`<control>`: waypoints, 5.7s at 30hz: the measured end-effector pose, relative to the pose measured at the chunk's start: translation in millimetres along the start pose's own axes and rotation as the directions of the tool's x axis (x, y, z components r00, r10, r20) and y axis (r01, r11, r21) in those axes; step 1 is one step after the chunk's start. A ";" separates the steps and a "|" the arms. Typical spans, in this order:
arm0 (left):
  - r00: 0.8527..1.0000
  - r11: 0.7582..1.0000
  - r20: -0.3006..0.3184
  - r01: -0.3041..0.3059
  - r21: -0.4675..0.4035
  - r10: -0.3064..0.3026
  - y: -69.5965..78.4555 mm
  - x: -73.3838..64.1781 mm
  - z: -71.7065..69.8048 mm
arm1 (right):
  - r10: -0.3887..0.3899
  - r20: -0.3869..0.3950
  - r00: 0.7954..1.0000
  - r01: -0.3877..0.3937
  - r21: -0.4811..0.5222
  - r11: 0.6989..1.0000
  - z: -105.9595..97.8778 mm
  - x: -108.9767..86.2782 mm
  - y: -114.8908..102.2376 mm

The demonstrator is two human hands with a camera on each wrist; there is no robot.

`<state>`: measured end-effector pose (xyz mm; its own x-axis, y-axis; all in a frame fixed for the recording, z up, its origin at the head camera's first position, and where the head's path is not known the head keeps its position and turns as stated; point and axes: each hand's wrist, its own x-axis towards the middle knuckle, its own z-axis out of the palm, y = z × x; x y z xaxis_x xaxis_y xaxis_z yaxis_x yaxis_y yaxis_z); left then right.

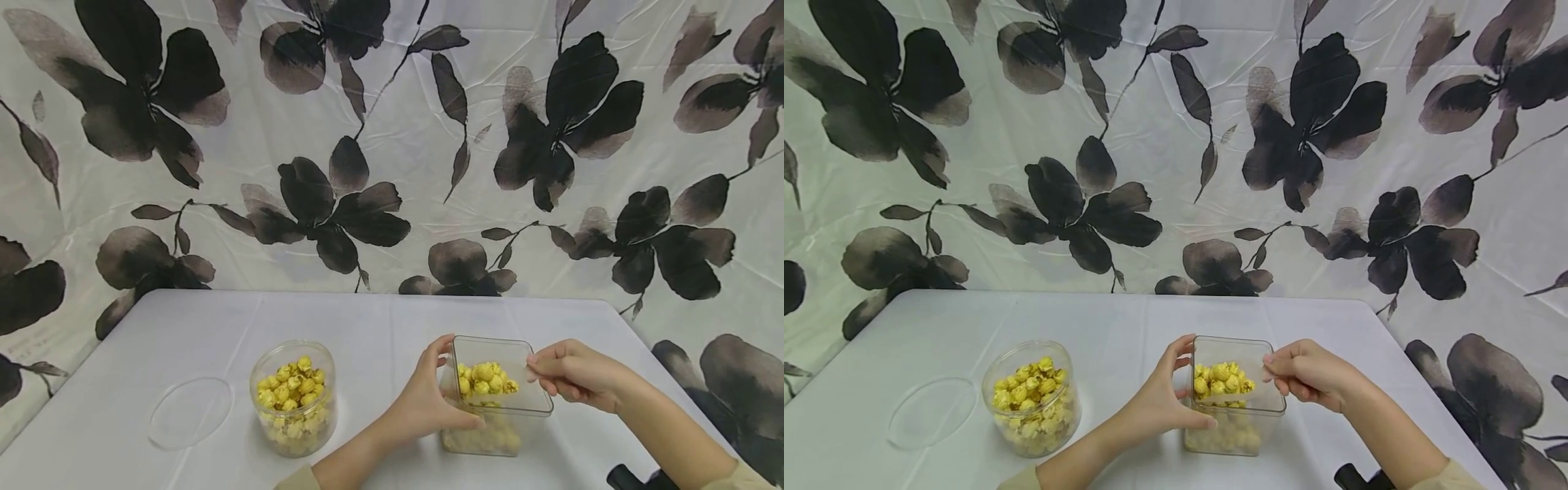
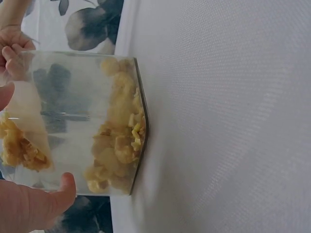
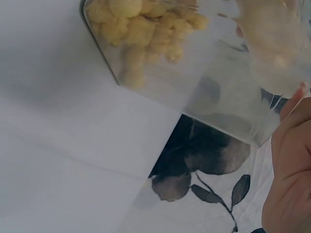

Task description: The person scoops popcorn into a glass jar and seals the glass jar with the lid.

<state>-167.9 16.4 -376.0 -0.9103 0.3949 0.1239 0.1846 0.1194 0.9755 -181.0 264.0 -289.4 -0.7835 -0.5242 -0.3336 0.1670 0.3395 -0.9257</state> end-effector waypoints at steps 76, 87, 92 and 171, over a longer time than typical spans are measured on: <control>1.000 1.000 -0.005 0.019 -0.016 -0.019 2.0 2.6 -0.3 | -0.076 0.174 0.982 0.040 0.200 0.979 -17.3 -10.7 21.4; 1.000 1.000 -0.001 0.027 -0.006 -0.027 1.2 2.5 0.3 | -0.064 0.166 0.984 0.022 0.242 0.970 -17.4 -10.4 23.1; 1.000 1.000 0.005 0.022 -0.011 -0.022 2.9 2.4 0.1 | -0.065 0.167 0.984 0.021 0.253 0.967 -19.1 -11.1 25.2; 0.999 0.999 0.008 0.036 -0.040 -0.036 -1.4 1.6 0.6 | -0.159 0.213 0.964 0.070 0.372 0.925 -31.9 -10.9 25.4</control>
<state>-169.4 17.5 -377.3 -0.9135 0.3974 0.0876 0.1367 0.0968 0.9859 -187.2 303.2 -303.7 -0.6545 -0.7255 -0.2127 0.3224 -0.0135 -0.9465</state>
